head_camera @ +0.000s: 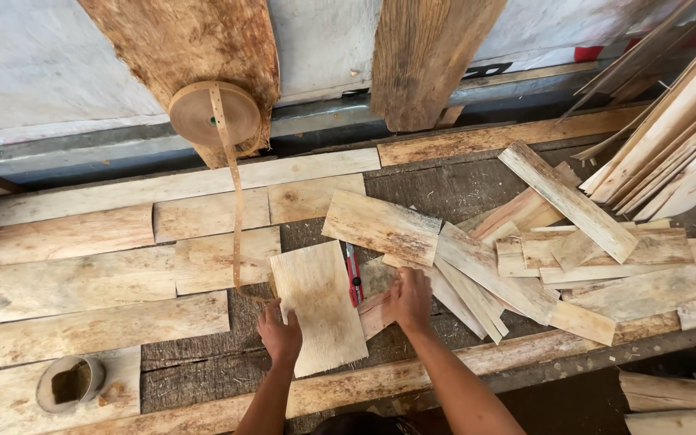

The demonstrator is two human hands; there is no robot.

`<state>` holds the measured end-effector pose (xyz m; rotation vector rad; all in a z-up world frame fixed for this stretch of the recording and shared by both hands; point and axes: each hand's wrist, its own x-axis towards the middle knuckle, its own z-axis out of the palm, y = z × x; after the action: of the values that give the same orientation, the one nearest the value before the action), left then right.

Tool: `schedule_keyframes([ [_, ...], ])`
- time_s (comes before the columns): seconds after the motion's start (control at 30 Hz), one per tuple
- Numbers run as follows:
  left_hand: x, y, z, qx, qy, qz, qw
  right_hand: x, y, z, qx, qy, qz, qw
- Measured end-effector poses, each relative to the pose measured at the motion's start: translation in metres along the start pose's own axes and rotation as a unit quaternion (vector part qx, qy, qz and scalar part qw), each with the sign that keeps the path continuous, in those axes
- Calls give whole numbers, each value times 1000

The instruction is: The recorder is sorting and organizing thin sheets of wood veneer on a workbench, using a utility knife to score or cut a piece.

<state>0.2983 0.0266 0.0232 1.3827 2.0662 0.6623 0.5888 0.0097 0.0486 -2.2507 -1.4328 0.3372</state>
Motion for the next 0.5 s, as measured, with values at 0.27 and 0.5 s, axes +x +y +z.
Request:
schedule_keyframes([
  [0.27,-13,5,18,-10,-88,69,994,-4,42,-34,-80,128,12,988],
  [0.5,-27,19,21,-99,-133,52,985,-8,87,-38,-96,56,157,981],
])
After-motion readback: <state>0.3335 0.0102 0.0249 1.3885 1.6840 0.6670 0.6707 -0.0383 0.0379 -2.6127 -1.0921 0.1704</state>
